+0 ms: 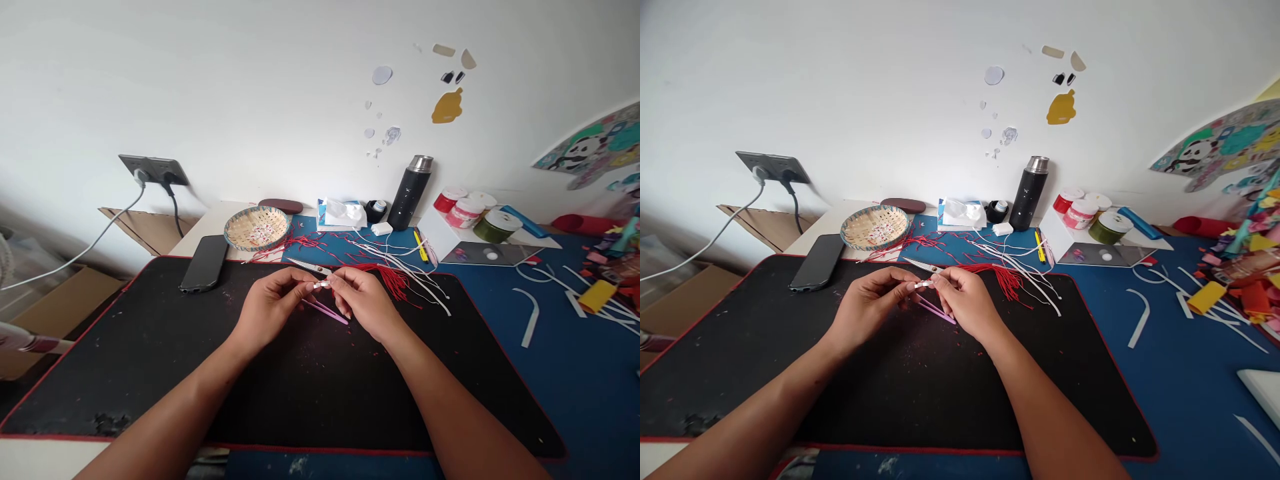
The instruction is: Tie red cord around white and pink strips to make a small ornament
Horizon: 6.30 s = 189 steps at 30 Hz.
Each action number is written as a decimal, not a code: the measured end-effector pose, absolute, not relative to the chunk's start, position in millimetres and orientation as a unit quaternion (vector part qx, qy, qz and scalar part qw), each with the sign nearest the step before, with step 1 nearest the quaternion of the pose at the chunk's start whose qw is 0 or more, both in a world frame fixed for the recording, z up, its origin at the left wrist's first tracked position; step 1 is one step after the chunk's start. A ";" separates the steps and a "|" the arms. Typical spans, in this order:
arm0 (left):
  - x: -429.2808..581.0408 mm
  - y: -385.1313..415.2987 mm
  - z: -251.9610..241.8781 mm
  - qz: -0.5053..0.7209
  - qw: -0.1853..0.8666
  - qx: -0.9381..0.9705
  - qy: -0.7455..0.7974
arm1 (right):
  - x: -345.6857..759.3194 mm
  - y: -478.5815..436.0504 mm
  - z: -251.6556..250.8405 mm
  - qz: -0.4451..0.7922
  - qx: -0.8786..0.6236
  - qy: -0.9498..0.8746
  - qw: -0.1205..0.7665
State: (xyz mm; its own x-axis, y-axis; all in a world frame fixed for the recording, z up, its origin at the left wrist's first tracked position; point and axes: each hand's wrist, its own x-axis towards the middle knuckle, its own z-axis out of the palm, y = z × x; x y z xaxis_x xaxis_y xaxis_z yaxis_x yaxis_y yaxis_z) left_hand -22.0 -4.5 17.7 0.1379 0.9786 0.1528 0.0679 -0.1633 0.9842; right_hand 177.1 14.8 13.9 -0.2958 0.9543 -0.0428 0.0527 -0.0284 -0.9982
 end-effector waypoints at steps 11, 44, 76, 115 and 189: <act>-21.8 -6.9 16.2 0.475 0.364 0.652 0.467 | 177.7 15.3 12.4 0.570 -0.440 -0.570 0.395; -25.2 3.2 13.5 0.380 0.620 0.559 0.397 | 177.4 13.5 11.8 0.560 -0.446 -0.587 0.379; -23.7 5.3 10.6 0.381 0.512 0.606 0.475 | 172.4 7.5 19.8 0.495 -0.461 -0.659 0.329; -19.9 12.6 -9.7 0.480 0.494 0.530 0.495 | 152.6 0.3 -1.1 0.499 -0.449 -0.672 0.313; -23.0 7.1 11.6 0.432 0.564 0.548 0.441 | 163.5 8.1 10.2 0.616 -0.427 -0.535 0.390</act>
State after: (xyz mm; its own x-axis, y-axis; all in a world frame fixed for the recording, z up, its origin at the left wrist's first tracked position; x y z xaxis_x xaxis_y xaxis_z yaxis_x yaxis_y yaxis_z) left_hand -23.0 7.1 11.6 0.2379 0.9710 -0.0254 -0.0034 0.0270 0.9996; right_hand 163.5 8.1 10.2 -0.3315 0.9372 -0.1080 -0.0246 -0.1230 -0.9921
